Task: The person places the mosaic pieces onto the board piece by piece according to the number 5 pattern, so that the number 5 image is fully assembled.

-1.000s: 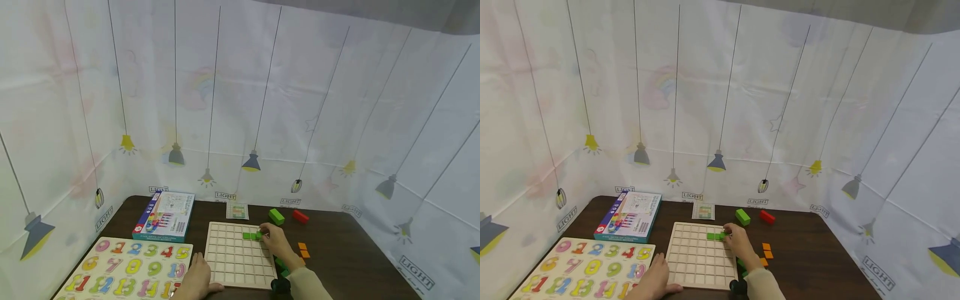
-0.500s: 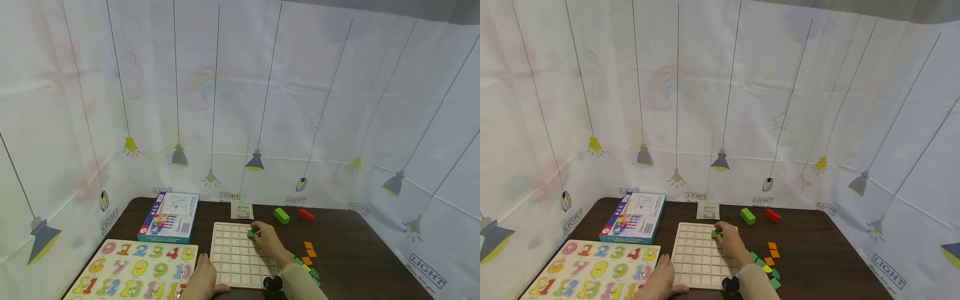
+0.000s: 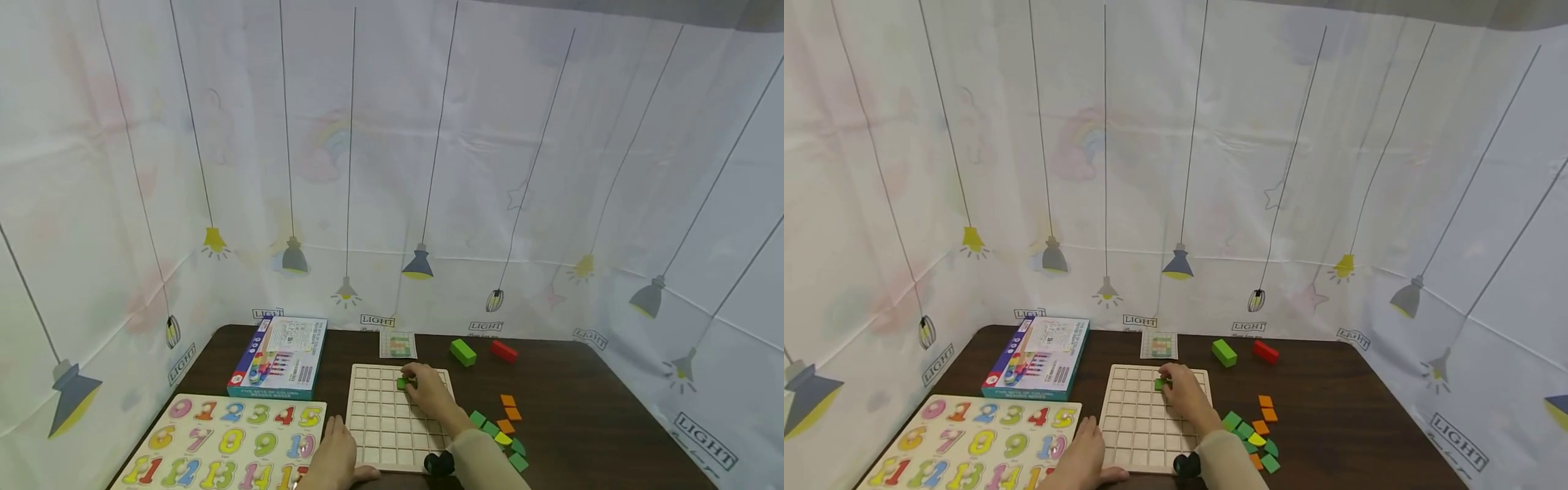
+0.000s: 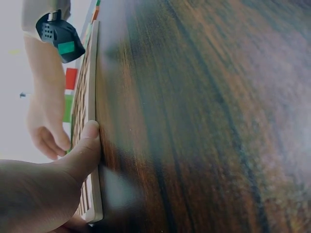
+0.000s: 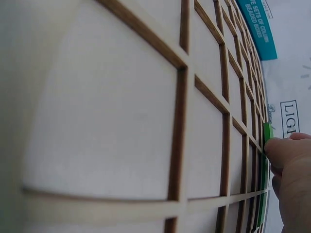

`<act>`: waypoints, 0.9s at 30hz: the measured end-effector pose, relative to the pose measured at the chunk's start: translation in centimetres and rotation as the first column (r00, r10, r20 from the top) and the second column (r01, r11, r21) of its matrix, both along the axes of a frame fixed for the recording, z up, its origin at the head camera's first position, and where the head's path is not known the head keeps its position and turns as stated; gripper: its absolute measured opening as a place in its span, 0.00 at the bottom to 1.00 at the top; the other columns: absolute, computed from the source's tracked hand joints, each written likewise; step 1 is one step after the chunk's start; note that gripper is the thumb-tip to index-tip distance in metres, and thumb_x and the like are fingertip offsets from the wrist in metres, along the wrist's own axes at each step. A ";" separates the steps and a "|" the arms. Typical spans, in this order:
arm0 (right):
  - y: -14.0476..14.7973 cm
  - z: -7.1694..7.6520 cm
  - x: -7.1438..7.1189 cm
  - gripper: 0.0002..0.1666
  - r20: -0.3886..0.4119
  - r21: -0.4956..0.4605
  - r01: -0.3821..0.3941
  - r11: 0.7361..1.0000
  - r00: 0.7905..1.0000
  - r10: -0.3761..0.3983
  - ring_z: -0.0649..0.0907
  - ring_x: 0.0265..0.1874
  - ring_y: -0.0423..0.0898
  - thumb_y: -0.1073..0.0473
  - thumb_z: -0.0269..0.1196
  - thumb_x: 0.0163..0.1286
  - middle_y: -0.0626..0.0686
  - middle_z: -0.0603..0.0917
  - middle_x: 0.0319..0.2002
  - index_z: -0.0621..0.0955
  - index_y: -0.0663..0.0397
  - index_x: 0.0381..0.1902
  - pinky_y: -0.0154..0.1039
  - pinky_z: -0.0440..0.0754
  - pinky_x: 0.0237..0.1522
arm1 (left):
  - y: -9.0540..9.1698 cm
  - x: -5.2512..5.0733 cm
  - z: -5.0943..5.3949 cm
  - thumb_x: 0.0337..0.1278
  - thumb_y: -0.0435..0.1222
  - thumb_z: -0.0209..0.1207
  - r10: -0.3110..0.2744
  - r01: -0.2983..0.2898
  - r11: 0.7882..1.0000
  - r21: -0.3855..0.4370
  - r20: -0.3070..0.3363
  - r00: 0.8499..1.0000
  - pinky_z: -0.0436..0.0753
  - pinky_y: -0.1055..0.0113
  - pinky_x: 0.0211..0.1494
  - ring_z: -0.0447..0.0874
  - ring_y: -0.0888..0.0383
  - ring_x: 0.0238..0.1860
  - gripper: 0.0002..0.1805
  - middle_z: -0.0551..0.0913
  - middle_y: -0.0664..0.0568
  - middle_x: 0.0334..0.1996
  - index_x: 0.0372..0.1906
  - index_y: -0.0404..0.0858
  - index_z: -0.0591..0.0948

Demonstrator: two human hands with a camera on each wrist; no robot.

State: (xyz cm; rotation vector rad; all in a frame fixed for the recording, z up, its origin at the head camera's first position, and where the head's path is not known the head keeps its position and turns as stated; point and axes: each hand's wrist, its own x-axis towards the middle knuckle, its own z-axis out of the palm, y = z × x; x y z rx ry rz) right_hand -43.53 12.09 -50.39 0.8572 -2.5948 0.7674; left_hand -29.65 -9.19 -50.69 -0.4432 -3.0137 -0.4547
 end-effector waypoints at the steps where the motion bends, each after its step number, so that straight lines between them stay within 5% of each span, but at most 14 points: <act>1: 0.0 0.0 0.1 0.18 0.005 0.004 0.007 1.000 1.000 -0.007 0.80 0.42 0.50 0.70 0.66 0.58 0.52 0.82 0.39 0.80 0.63 0.47 0.43 0.81 0.41 | 0.1 0.0 0.0 0.37 0.62 0.66 -0.001 0.001 1.000 0.006 0.004 1.000 0.65 0.47 0.64 0.63 0.31 0.61 0.52 0.69 0.21 0.54 0.45 0.12 0.74; 18: 0.6 -0.5 0.6 0.17 0.042 0.012 0.017 1.000 0.999 -0.018 0.78 0.45 0.51 0.69 0.65 0.60 0.53 0.82 0.42 0.79 0.61 0.49 0.46 0.80 0.44 | 0.8 0.1 -0.4 0.38 0.61 0.66 -0.015 0.015 1.000 0.021 0.022 1.000 0.63 0.46 0.65 0.62 0.31 0.62 0.51 0.69 0.21 0.55 0.45 0.12 0.75; 27: 0.6 0.5 0.7 0.17 0.068 -0.054 0.018 0.998 0.998 -0.014 0.78 0.47 0.52 0.68 0.64 0.63 0.54 0.80 0.46 0.78 0.61 0.51 0.46 0.80 0.45 | 0.1 0.2 0.0 0.34 0.60 0.69 0.043 -0.045 0.994 0.096 0.025 0.999 0.66 0.45 0.63 0.61 0.28 0.62 0.55 0.65 0.20 0.56 0.49 0.10 0.71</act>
